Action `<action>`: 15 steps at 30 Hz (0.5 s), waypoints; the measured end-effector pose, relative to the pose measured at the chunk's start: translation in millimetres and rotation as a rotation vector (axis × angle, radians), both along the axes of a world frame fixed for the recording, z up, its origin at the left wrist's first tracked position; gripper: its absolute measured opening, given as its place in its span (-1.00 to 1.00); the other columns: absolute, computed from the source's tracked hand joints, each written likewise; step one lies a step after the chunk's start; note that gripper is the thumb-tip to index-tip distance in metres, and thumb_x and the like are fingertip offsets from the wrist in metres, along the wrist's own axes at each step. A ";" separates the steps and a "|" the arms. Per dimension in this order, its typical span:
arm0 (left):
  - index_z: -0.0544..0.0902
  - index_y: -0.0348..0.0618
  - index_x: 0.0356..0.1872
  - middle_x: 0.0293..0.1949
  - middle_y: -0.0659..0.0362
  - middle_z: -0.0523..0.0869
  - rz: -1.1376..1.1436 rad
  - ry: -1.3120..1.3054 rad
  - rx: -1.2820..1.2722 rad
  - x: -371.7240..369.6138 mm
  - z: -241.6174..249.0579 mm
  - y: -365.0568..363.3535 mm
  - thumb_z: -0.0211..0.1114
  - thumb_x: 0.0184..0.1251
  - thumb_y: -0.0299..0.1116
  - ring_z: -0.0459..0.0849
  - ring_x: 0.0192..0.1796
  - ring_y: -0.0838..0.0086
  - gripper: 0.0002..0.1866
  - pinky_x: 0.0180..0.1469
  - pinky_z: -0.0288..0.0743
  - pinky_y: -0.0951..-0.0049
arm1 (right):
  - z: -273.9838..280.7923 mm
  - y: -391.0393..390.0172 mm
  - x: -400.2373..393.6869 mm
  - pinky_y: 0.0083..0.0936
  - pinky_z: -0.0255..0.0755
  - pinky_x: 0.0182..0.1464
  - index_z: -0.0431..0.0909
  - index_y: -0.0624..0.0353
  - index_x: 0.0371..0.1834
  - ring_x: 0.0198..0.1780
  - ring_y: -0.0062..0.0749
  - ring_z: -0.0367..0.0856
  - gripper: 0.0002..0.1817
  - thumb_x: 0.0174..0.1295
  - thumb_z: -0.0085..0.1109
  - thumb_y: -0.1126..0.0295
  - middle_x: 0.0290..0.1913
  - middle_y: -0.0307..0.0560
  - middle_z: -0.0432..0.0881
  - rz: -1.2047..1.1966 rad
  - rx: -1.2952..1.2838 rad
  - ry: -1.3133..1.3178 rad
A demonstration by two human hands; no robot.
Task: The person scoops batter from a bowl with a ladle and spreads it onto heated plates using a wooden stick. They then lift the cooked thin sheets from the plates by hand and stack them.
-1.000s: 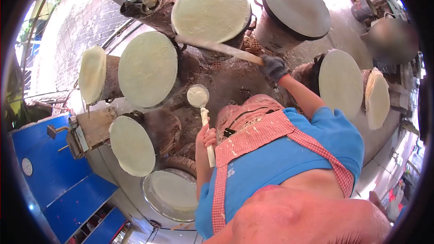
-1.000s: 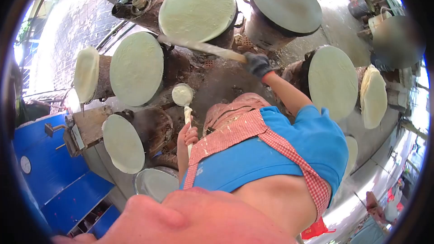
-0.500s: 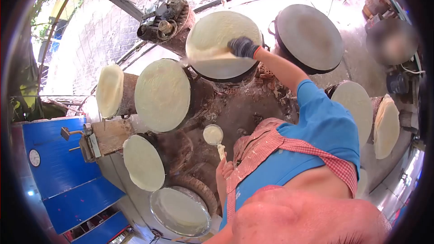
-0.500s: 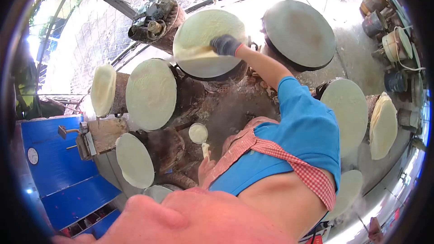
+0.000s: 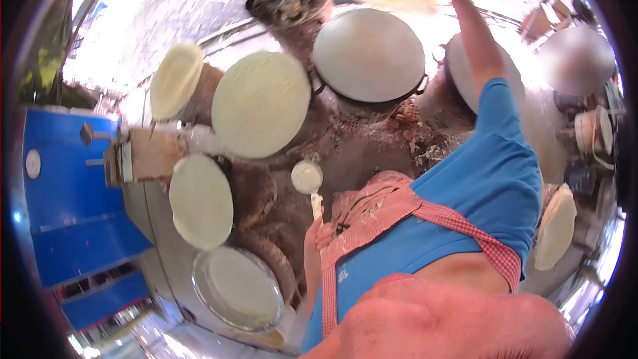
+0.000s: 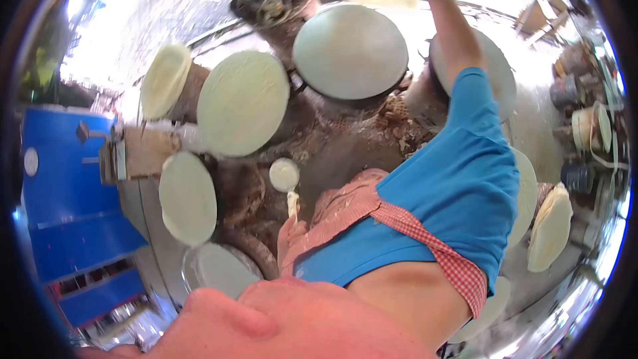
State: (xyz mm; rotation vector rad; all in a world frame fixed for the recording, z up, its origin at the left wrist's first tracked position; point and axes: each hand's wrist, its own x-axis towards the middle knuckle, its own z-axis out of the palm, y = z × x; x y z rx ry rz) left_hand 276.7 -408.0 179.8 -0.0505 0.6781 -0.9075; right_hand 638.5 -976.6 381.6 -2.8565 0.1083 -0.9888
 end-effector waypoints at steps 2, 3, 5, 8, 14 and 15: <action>0.41 0.25 0.00 -0.70 0.31 0.20 0.011 -0.014 0.050 -1.8 2.1 17.4 -0.16 0.35 -0.27 0.13 -0.78 0.70 -0.74 -0.81 0.07 0.71 | 16.2 20.6 20.1 -0.39 0.34 -0.42 0.57 0.18 -0.48 -0.48 -0.27 0.49 -0.84 -0.10 0.04 0.38 -0.50 -0.02 0.55 0.100 0.095 0.052; 0.40 0.24 0.00 -0.70 0.32 0.20 0.016 -0.036 0.059 -1.2 4.7 25.9 -0.16 0.35 -0.27 0.13 -0.78 0.70 -0.74 -0.81 0.08 0.71 | 23.9 32.5 31.5 -0.41 0.32 -0.45 0.57 0.19 -0.49 -0.51 -0.30 0.48 -0.84 -0.12 0.07 0.39 -0.52 -0.03 0.55 0.155 0.130 0.088; 0.40 0.24 0.00 -0.70 0.32 0.19 0.051 -0.073 0.064 -7.2 7.3 44.3 -0.16 0.36 -0.26 0.12 -0.78 0.70 -0.74 -0.81 0.08 0.71 | 37.2 65.1 58.5 -0.46 0.29 -0.50 0.58 0.22 -0.50 -0.56 -0.35 0.45 -0.85 -0.16 0.13 0.41 -0.55 -0.06 0.54 0.286 0.208 0.186; 0.40 0.24 0.00 -0.70 0.32 0.19 0.146 -0.104 0.096 -31.7 8.4 72.7 -0.17 0.36 -0.25 0.11 -0.79 0.69 -0.74 -0.81 0.09 0.70 | 39.2 143.9 114.9 -0.52 0.24 -0.59 0.58 0.25 -0.52 -0.63 -0.43 0.40 -0.85 -0.21 0.22 0.44 -0.60 -0.09 0.53 0.525 0.361 0.381; 0.36 0.32 0.02 -0.70 0.33 0.20 0.317 -0.101 0.097 -65.2 4.9 119.8 -0.15 0.35 -0.26 0.10 -0.81 0.71 -0.73 -0.83 0.09 0.70 | 39.4 308.0 184.6 -0.61 0.18 -0.70 0.58 0.29 -0.55 -0.73 -0.53 0.34 -0.82 -0.28 0.33 0.47 -0.67 -0.16 0.51 0.828 0.512 0.650; 0.37 0.32 0.01 -0.70 0.33 0.20 0.379 -0.102 0.104 -72.6 5.6 124.6 -0.16 0.36 -0.26 0.11 -0.81 0.70 -0.74 -0.83 0.08 0.71 | 29.1 345.5 195.9 -0.59 0.21 -0.66 0.57 0.27 -0.55 -0.70 -0.51 0.36 -0.83 -0.25 0.30 0.46 -0.66 -0.15 0.51 0.860 0.478 0.643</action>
